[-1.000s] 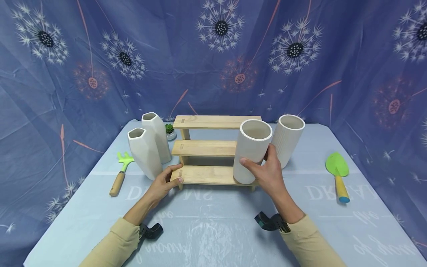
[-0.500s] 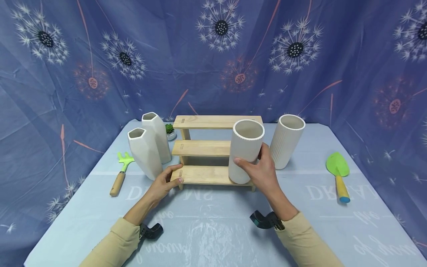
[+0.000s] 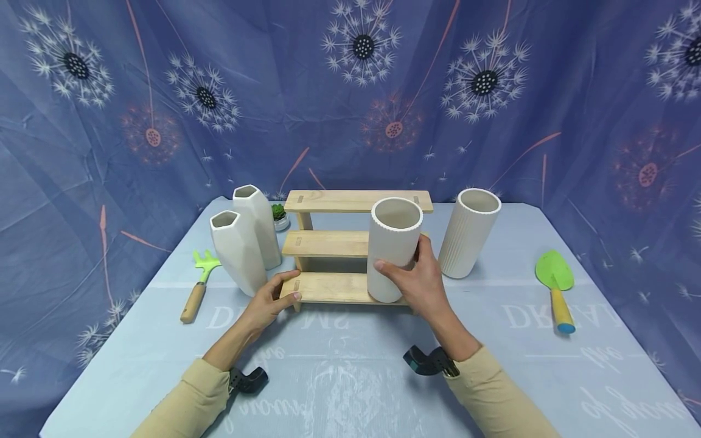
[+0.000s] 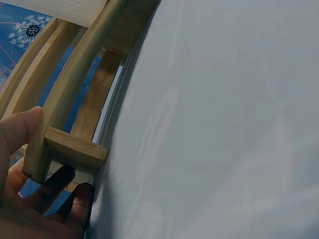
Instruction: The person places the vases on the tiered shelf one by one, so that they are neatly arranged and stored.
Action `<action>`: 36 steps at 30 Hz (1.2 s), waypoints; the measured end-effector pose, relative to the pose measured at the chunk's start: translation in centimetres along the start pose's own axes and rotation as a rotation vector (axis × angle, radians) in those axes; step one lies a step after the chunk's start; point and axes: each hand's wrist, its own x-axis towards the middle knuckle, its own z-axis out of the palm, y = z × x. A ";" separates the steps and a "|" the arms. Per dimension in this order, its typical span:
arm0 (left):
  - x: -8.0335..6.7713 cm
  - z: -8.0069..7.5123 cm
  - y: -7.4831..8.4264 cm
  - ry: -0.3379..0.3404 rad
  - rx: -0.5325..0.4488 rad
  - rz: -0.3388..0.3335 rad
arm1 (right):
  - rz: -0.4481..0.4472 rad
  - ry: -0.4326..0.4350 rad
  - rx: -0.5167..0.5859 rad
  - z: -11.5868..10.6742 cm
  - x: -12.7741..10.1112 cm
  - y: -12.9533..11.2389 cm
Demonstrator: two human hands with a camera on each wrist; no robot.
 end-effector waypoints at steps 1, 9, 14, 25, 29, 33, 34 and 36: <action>0.0 0.0 0.0 0.001 0.001 -0.002 | -0.001 -0.002 0.001 0.0 0.0 0.0; -0.1 0.1 0.2 -0.005 -0.009 0.003 | 0.060 -0.016 -0.026 0.3 0.0 -0.4; 0.0 0.1 0.0 -0.006 0.001 0.005 | 0.083 -0.019 -0.045 0.4 -0.1 -0.5; 0.1 0.1 -0.2 -0.015 -0.008 0.019 | 0.058 -0.010 -0.058 0.6 0.0 -0.3; 0.0 0.1 0.0 -0.014 -0.010 0.021 | 0.061 -0.012 -0.064 0.6 0.0 -0.3; 0.0 0.1 -0.1 -0.010 -0.009 0.023 | 0.071 -0.021 -0.068 0.6 0.1 -0.2; 0.0 0.1 -0.1 -0.010 -0.009 0.025 | 0.073 -0.024 -0.069 0.6 0.1 -0.2; 0.1 0.1 -0.1 -0.009 -0.011 0.022 | 0.078 -0.032 -0.075 0.5 0.1 -0.2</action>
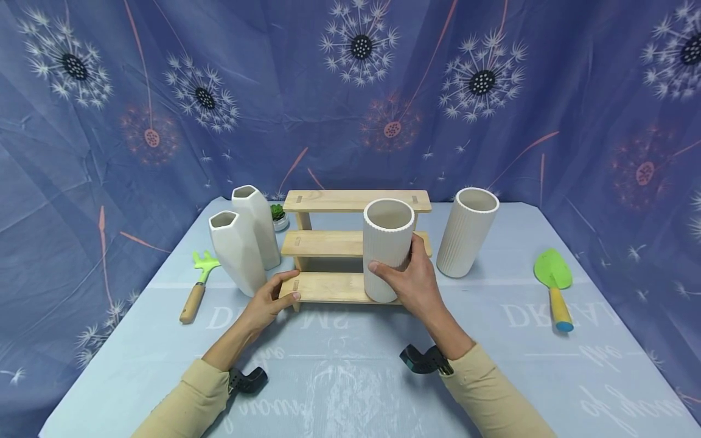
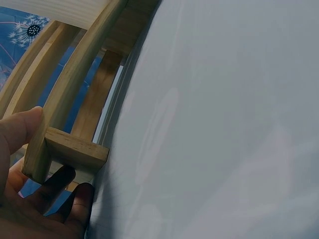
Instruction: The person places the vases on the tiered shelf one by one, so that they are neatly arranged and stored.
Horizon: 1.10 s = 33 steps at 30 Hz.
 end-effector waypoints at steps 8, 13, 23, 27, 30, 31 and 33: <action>-0.7 -0.1 1.7 -0.014 -0.020 -0.023 | 0.027 -0.010 -0.018 -0.5 -0.4 -0.1; -0.8 -0.1 2.0 -0.013 -0.021 -0.024 | 0.027 0.000 -0.014 -0.9 -0.7 -0.1; 0.0 0.0 -0.1 -0.003 -0.012 0.002 | -0.066 0.017 -0.009 -1.8 -1.0 0.8; -0.1 0.0 0.0 -0.007 -0.009 0.005 | -0.082 0.023 -0.009 -2.1 -1.2 1.0; -0.1 0.0 0.0 -0.007 -0.005 -0.001 | -0.085 0.024 -0.029 -2.3 -1.4 1.2; -0.1 0.0 0.0 -0.005 -0.005 -0.003 | -0.085 0.022 -0.037 -2.4 -1.5 1.3; -0.1 0.0 0.0 -0.004 -0.003 -0.007 | -0.094 0.022 -0.049 -2.6 -1.6 1.5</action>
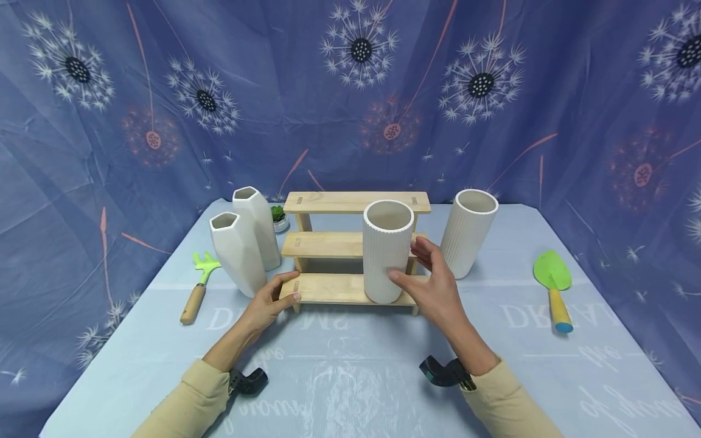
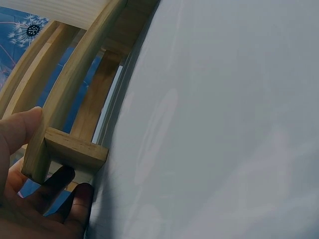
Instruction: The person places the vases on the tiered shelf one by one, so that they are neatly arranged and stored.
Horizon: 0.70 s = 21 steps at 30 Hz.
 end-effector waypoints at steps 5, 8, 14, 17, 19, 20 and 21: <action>0.0 0.0 -0.1 0.004 -0.003 -0.003 | -0.031 -0.001 -0.019 -0.6 -0.4 0.6; 0.0 0.0 -0.1 0.002 -0.009 -0.004 | -0.038 -0.001 -0.032 -0.9 -0.7 0.9; 0.0 0.1 0.0 0.003 -0.015 -0.007 | -0.034 0.000 -0.047 -1.4 -1.0 1.5; 0.0 0.1 0.0 0.008 -0.007 -0.009 | -0.032 0.006 -0.060 -1.6 -1.2 1.8; 0.0 0.0 -0.1 0.009 -0.001 -0.006 | -0.027 0.010 -0.076 -1.7 -1.2 2.2; 0.0 0.0 -0.1 0.010 0.003 -0.006 | -0.027 0.013 -0.082 -1.8 -1.2 2.4; 0.0 0.0 -0.1 0.012 0.005 -0.005 | -0.025 0.014 -0.093 -1.8 -1.3 2.7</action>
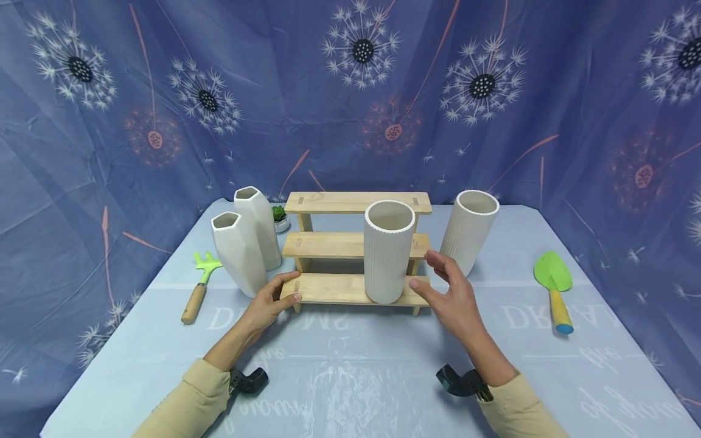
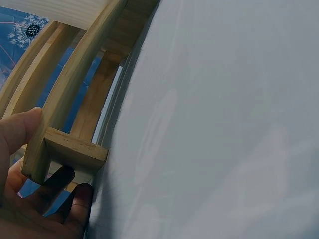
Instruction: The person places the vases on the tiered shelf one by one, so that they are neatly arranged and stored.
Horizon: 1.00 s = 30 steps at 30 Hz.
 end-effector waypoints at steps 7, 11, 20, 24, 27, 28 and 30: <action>0.0 0.0 0.0 0.003 0.006 0.000 | 0.010 0.018 -0.041 -0.2 -0.2 1.5; -0.1 0.0 0.1 -0.002 0.001 -0.002 | 0.008 0.017 -0.054 -0.3 -0.2 2.1; -0.1 0.0 0.2 -0.009 -0.012 0.005 | 0.040 -0.032 -0.088 -0.5 -0.3 3.1; 0.0 0.0 0.1 -0.009 -0.007 0.006 | 0.049 -0.055 -0.092 -0.5 -0.3 3.4; 0.0 0.0 0.0 -0.010 -0.010 0.007 | 0.051 -0.063 -0.093 -0.5 -0.2 3.7; 0.0 0.0 0.0 -0.010 -0.011 0.008 | 0.051 -0.064 -0.095 -0.5 -0.2 3.7; 0.0 0.0 0.1 -0.009 -0.012 0.009 | 0.056 -0.068 -0.100 -0.5 -0.2 3.9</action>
